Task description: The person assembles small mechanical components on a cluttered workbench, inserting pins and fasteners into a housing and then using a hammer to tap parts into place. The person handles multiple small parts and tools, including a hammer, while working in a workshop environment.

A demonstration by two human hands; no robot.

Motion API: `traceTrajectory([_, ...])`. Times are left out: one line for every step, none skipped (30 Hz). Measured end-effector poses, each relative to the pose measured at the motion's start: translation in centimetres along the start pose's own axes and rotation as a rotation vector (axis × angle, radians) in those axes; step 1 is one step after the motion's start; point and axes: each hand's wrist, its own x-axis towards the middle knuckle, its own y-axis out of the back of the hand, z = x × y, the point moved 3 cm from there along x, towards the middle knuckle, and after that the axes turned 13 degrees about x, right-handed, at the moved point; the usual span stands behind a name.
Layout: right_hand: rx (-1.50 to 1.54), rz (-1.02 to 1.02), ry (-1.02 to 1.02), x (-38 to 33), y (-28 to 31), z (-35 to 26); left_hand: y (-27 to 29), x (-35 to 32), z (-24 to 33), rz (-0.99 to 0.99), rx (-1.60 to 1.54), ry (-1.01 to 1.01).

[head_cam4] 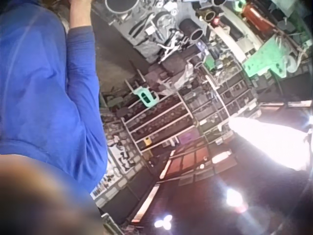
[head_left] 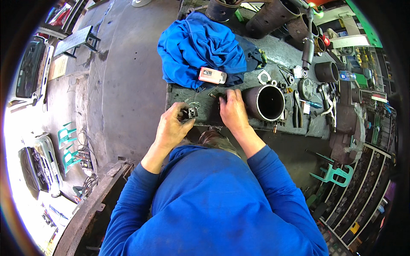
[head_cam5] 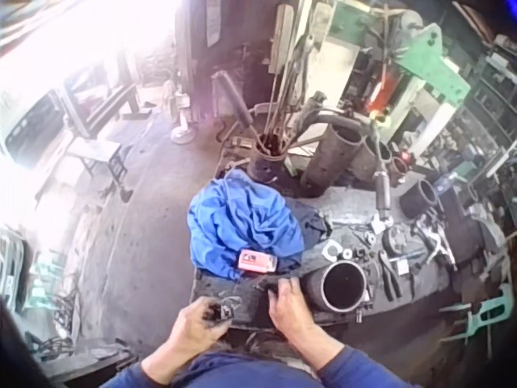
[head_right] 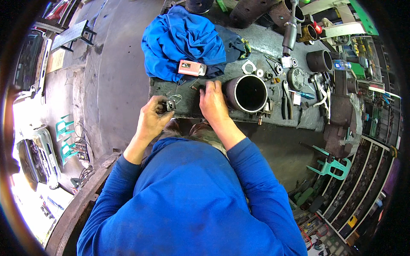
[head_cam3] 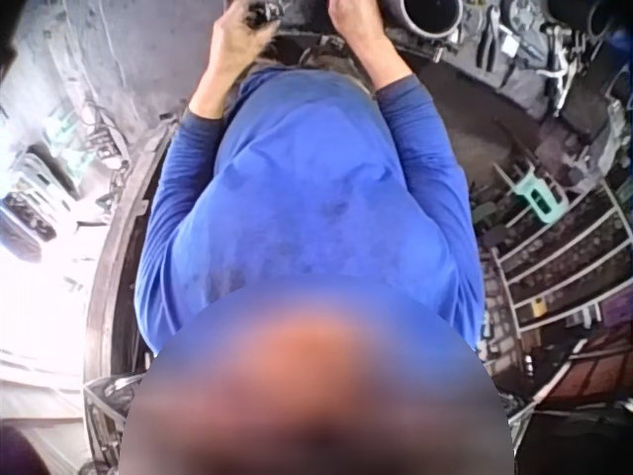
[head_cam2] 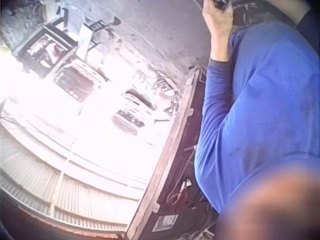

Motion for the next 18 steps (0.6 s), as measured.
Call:
traceTrajectory([-0.032, -0.016, -0.064, 0.4, -0.3, -0.1, -0.1, 0.1, 0.2, -0.006, 0.014, -0.003])
traceTrajectory([-0.044, -0.017, -0.101, 0.8, -0.6, -0.1, -0.2, 0.2, 0.4, -0.006, 0.025, -0.010])
traceTrajectory([-0.081, -0.026, -0.141, 1.1, -0.9, -0.1, -0.2, 0.3, 0.5, -0.005, 0.036, -0.017])
traceTrajectory([-0.093, -0.021, -0.137, 1.3, -1.0, -0.2, -0.1, 0.2, 0.7, 0.004, 0.028, -0.037])
traceTrajectory([-0.091, -0.008, -0.117, 1.6, -0.9, -0.1, -0.1, 0.2, 0.8, 0.016, 0.020, -0.054])
traceTrajectory([-0.086, 0.003, -0.105, 1.6, -1.0, 0.0, 0.0, 0.0, 0.9, 0.035, 0.007, -0.081])
traceTrajectory([-0.102, 0.030, -0.062, 1.6, -1.0, 0.0, 0.0, -0.1, 0.9, 0.036, -0.007, -0.074])
traceTrajectory([-0.105, 0.021, -0.037, 1.7, -1.1, 0.1, 0.1, -0.2, 0.8, 0.039, 0.002, -0.073])
traceTrajectory([-0.106, 0.013, -0.015, 1.9, -1.2, 0.2, 0.1, -0.3, 0.8, 0.045, 0.006, -0.076])
traceTrajectory([-0.107, 0.001, -0.009, 1.9, -1.3, 0.3, 0.1, -0.5, 0.8, 0.052, 0.004, -0.083])
traceTrajectory([-0.091, 0.031, 0.056, 1.9, -1.3, 0.2, 0.2, -0.6, 0.7, 0.054, -0.005, -0.107])
traceTrajectory([-0.110, 0.030, 0.083, 2.0, -1.4, 0.2, 0.3, -0.6, 0.7, 0.064, -0.011, -0.122])
traceTrajectory([-0.123, 0.024, 0.090, 2.0, -1.4, 0.1, 0.3, -0.6, 0.7, 0.079, -0.020, -0.141])
traceTrajectory([-0.137, 0.012, 0.082, 2.1, -1.4, 0.0, 0.4, -0.7, 0.6, 0.085, -0.023, -0.149])
traceTrajectory([-0.112, 0.026, 0.090, 2.0, -1.3, -0.2, 0.6, -0.7, 0.6, 0.085, -0.028, -0.157])
traceTrajectory([-0.090, 0.037, 0.083, 1.9, -0.9, -0.4, 0.7, -0.7, 0.6, 0.078, -0.029, -0.158])
traceTrajectory([-0.069, 0.049, 0.078, 1.9, -0.5, -0.6, 0.7, -0.5, 0.7, 0.081, -0.032, -0.168])
traceTrajectory([-0.036, 0.057, 0.085, 1.7, 0.0, -0.9, 0.7, -0.3, 0.8, 0.077, -0.034, -0.164])
